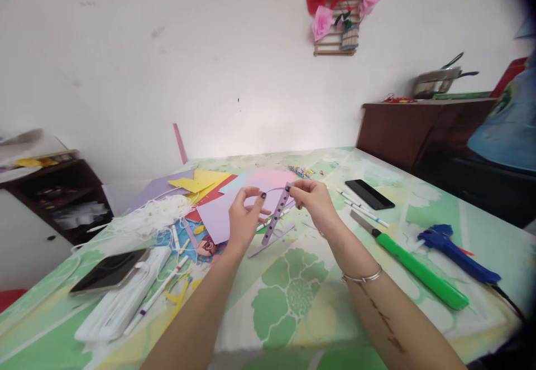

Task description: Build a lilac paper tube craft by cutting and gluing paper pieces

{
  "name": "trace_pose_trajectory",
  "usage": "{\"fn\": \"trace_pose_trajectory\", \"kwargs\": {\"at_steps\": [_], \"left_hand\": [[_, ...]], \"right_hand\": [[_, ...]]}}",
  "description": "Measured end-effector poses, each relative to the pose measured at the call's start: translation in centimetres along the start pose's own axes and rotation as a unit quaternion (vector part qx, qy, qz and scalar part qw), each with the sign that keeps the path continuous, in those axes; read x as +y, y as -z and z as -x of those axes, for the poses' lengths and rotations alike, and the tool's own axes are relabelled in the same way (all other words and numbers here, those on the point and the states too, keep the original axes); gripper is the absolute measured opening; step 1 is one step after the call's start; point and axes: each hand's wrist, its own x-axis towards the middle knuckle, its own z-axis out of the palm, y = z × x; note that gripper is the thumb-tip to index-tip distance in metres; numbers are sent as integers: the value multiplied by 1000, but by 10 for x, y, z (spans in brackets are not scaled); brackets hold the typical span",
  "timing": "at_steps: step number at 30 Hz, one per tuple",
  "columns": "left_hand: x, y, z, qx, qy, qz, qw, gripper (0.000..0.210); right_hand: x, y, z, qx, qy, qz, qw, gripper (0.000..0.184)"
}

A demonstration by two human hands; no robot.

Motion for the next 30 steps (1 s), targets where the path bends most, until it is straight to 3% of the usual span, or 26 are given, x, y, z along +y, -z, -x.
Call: {"fn": "trace_pose_trajectory", "kwargs": {"at_steps": [4,5,7,9,11,20,25,30], "left_hand": [[-8,9,-11,69,-56,-115,989,34],[-11,10,-13,50,-47,-122,990,35],[-15,11,-16,-52,16,-63,997,40],[-17,11,-16,-171,88,41,980,43],[-16,9,-14,-236,115,100,960,37],[-4,17,-13,-223,122,148,956,21],[10,20,-6,-319,138,156,924,22],[16,-6,17,-357,128,157,912,21]], "right_hand": [[-3,4,-1,-10,6,6,1000,13],[-3,5,-1,-11,8,8,1000,13],[-4,6,-2,-10,11,11,1000,13],[-4,7,-2,-3,17,15,1000,13],[-4,7,-3,4,23,21,1000,14],[-2,12,-6,64,33,47,996,7],[-1,11,-7,97,51,54,992,8],[0,6,-6,102,53,26,993,11]]}}
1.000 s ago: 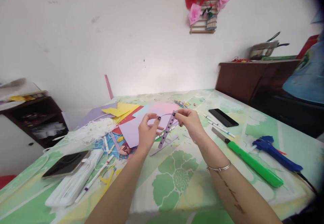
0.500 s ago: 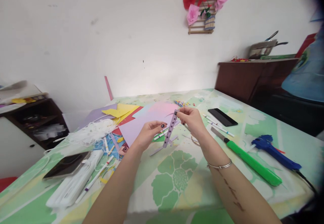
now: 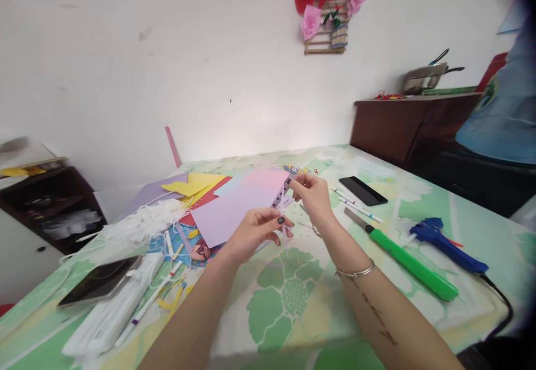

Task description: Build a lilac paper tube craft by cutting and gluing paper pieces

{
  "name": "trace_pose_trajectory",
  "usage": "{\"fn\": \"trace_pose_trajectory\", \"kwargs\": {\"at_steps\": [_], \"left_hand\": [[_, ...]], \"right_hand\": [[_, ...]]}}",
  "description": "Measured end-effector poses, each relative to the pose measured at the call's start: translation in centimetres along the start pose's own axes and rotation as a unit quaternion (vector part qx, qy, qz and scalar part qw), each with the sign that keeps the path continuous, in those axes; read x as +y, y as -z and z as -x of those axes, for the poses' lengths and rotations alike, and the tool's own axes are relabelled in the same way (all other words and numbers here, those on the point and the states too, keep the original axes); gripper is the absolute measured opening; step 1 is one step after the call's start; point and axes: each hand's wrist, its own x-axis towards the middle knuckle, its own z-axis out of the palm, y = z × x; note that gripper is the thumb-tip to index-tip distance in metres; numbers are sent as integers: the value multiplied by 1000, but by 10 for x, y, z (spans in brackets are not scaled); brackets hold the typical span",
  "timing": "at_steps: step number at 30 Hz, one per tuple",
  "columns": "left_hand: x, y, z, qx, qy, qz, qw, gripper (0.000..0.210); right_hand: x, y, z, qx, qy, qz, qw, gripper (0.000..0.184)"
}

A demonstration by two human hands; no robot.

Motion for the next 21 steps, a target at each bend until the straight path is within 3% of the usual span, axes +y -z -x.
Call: {"fn": "trace_pose_trajectory", "kwargs": {"at_steps": [4,9,14,21], "left_hand": [[-14,-18,-5,66,4,-5,998,23],[-25,-18,-11,146,12,-17,989,30],[-35,-20,-15,158,5,-20,987,36],[-45,-15,-17,115,-9,29,993,37]], "right_hand": [[0,-1,2,-5,-11,-32,999,14],[-2,-2,4,-3,-23,-74,997,16],[-4,-1,4,-1,-40,-114,993,17],[-7,0,4,-29,-75,-183,980,20]]}}
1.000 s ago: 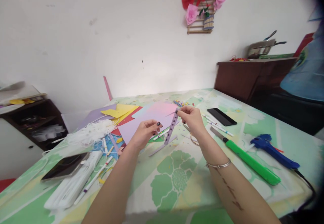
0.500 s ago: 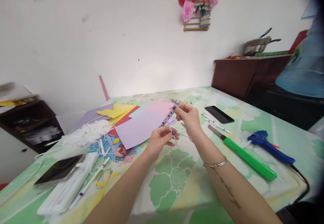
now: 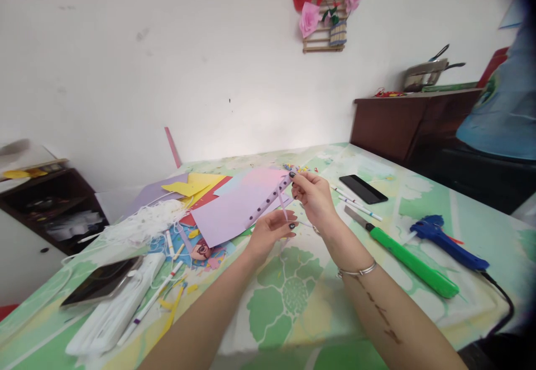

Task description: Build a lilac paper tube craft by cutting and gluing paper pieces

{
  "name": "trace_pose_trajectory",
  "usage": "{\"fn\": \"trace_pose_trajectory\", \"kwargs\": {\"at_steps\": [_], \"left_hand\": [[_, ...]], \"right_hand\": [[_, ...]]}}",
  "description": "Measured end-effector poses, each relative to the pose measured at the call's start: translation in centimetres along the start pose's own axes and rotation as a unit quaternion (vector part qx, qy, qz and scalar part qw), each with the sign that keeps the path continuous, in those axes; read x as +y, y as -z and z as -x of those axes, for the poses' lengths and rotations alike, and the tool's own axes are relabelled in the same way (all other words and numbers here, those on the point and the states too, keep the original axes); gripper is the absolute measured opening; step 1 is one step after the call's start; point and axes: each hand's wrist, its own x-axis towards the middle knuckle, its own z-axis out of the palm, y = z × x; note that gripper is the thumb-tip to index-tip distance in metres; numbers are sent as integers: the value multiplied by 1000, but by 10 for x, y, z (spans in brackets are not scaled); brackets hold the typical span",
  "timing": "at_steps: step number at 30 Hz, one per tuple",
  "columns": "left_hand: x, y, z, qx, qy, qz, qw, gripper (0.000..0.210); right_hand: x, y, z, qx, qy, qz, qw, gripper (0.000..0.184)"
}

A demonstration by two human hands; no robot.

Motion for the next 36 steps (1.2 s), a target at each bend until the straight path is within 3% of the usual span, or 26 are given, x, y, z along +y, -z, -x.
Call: {"fn": "trace_pose_trajectory", "kwargs": {"at_steps": [9,21,26,31,36], "left_hand": [[1,23,-12,-29,-2,-21,999,35],[23,47,-13,84,-67,-112,988,30],[29,40,-8,123,-143,-206,960,21],[30,30,-1,146,-226,-329,905,13],[27,19,5,137,-275,-356,883,11]], "right_hand": [[-3,5,-3,-24,-15,-25,999,23],[-5,11,-8,58,47,109,991,17],[-3,11,-8,105,85,181,974,15],[2,12,-9,124,109,229,959,15],[6,9,-8,118,117,255,953,17]]}}
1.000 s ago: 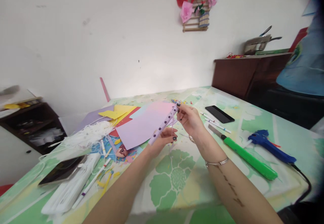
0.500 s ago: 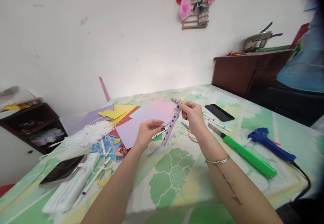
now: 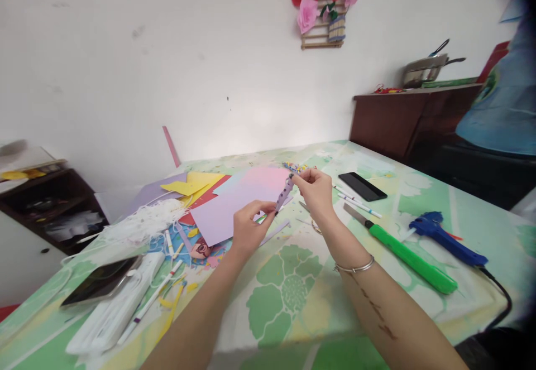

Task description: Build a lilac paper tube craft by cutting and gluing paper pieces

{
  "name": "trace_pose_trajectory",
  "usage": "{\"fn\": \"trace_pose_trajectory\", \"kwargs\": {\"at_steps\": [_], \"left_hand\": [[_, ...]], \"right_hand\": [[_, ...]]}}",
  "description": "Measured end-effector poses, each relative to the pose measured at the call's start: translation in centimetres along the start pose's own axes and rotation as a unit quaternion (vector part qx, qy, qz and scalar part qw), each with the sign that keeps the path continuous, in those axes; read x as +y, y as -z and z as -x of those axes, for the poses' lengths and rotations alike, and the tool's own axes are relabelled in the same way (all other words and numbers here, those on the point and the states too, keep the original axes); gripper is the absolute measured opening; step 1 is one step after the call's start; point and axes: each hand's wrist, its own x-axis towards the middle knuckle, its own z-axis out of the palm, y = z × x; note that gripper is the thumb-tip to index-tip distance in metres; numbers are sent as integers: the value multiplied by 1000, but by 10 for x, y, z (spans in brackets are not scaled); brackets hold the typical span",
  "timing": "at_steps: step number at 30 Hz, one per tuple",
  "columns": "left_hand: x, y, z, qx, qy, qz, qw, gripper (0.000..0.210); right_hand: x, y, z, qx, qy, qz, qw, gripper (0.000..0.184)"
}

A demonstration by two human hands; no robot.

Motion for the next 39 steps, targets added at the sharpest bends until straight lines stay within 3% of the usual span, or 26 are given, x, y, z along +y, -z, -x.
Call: {"fn": "trace_pose_trajectory", "kwargs": {"at_steps": [11,16,20,22,28,35,39], "left_hand": [[-7,-7,6,-68,-52,-25,996,18],[-8,-6,4,-32,-38,-12,999,15],[-8,-5,1,36,0,2,999,9],[-9,-4,0,52,33,16,998,15],[-19,-1,-5,-3,132,54,990,31],[-27,2,-8,-24,51,-54,997,20],[-22,3,-8,-117,112,20,987,26]], "right_hand": [[6,-6,2,-11,-23,-20,999,18],[6,-6,2,-17,-31,-39,999,20],[1,-6,5,-33,-38,-58,997,20],[-1,-7,6,-44,-43,-69,996,20],[-5,-8,8,-68,-54,-93,992,18],[-3,-8,9,-91,-59,-112,988,20],[-3,-8,9,-111,-64,-126,984,21]]}}
